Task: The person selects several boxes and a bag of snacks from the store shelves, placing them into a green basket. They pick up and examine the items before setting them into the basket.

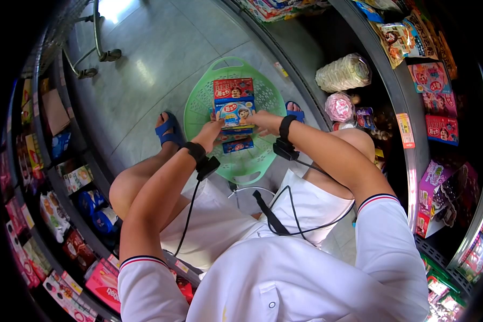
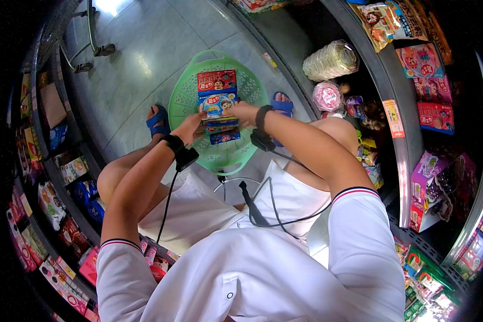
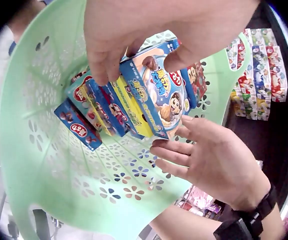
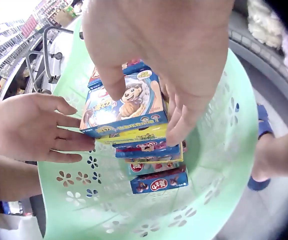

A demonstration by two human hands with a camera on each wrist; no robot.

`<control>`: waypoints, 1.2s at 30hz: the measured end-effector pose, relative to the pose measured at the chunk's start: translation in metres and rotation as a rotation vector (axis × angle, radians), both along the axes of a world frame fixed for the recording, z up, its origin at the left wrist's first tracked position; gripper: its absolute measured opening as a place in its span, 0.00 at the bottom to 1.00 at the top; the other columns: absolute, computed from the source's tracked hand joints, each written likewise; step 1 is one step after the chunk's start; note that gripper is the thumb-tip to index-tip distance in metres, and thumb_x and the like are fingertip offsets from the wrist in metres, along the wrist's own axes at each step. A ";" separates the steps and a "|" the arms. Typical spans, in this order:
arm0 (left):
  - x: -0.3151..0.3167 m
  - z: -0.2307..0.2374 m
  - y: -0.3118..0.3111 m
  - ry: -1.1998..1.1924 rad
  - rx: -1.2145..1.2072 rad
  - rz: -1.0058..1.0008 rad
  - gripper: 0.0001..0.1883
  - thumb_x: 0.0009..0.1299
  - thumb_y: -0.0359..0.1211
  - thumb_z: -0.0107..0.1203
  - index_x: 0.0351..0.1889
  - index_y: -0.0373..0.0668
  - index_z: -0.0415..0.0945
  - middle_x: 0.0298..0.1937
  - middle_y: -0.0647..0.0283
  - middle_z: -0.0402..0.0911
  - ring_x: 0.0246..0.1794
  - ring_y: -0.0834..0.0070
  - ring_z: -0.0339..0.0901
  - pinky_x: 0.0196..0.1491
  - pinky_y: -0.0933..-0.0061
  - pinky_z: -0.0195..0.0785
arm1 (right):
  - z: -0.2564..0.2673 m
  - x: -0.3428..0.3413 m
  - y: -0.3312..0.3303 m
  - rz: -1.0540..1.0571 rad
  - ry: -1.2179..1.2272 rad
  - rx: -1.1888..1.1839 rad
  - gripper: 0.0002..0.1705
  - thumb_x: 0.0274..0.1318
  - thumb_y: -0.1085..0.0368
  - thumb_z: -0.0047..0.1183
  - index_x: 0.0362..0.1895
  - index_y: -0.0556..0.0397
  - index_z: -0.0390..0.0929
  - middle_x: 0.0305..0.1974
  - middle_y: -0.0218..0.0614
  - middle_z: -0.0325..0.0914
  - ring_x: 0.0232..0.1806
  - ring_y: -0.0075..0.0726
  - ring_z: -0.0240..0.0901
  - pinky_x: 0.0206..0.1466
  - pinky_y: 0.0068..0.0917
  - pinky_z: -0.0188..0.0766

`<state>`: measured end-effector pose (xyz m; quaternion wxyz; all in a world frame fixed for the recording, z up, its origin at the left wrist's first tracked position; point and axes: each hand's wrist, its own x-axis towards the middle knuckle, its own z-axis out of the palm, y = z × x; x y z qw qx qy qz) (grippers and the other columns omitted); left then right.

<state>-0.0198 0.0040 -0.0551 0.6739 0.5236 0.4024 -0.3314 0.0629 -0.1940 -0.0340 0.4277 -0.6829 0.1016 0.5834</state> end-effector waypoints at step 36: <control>0.043 0.143 0.008 -0.480 -0.100 0.207 0.17 0.68 0.37 0.48 0.50 0.38 0.70 0.48 0.63 0.76 0.49 0.72 0.71 0.56 0.66 0.59 | -0.143 -0.060 -0.005 -0.806 0.075 -0.064 0.13 0.63 0.71 0.34 0.48 0.52 0.68 0.44 0.40 0.70 0.46 0.42 0.69 0.50 0.47 0.69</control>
